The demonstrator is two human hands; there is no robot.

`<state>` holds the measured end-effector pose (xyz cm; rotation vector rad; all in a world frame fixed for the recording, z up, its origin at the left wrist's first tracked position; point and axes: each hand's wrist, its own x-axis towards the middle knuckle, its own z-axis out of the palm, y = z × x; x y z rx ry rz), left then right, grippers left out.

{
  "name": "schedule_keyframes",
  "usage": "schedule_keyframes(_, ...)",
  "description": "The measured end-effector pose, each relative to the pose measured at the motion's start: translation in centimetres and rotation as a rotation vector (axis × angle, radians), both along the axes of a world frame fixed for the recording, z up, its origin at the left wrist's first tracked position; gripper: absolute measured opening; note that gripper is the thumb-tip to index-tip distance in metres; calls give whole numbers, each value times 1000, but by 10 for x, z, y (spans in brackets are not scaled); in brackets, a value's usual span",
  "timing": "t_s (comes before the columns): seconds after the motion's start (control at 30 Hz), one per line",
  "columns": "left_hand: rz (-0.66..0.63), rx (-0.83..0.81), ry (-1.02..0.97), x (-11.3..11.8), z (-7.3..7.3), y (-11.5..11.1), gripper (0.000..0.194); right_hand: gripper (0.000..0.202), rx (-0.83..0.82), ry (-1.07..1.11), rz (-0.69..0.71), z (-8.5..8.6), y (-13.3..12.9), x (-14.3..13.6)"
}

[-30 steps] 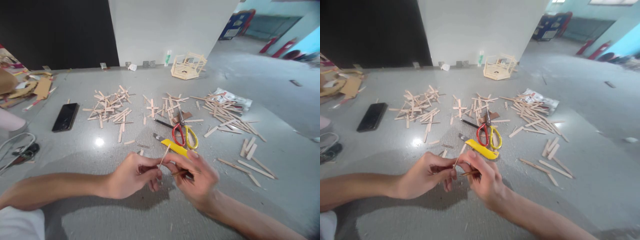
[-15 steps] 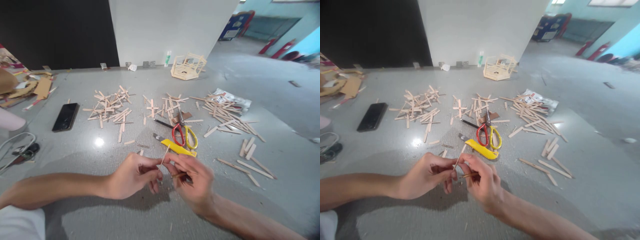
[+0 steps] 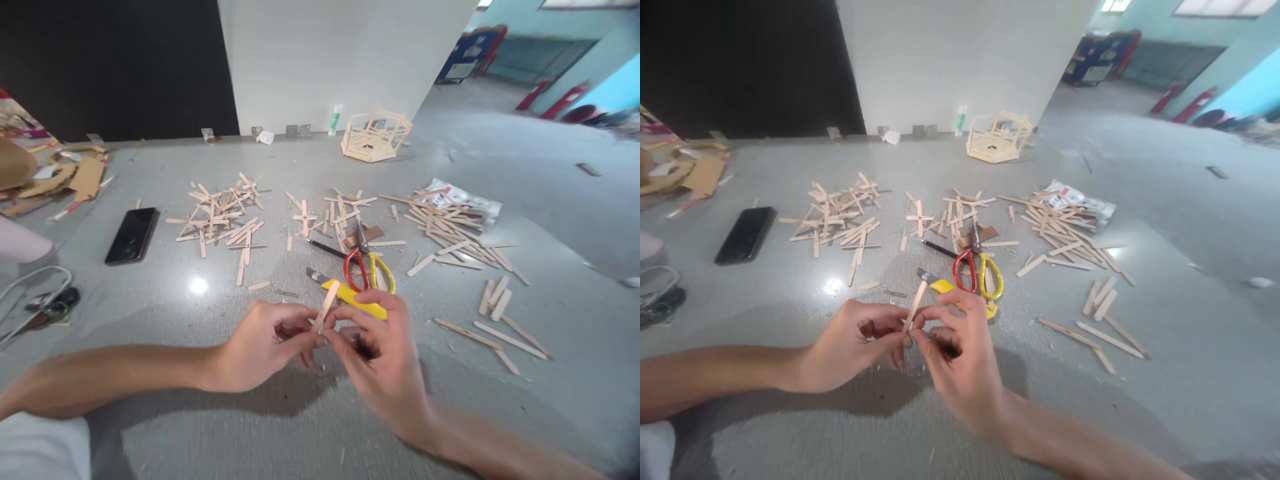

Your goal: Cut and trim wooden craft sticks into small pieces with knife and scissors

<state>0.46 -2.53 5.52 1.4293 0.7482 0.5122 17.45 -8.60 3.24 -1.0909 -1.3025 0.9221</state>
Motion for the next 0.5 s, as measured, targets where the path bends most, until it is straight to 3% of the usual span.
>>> schedule_keyframes(0.13, 70, 54, 30, -2, 9, 3, 14, 31, -43, -3, -61, 7, 9, 8)
schedule_keyframes(0.33, 61, 77, 79, -5, 15, 4, 19, 15, -32, -103, -62, 4, 13, 13)
schedule_keyframes(0.5, 31, 113, 126, -5, 14, 4, 24, 25, -38, -121, -95, 1, 10, 15)
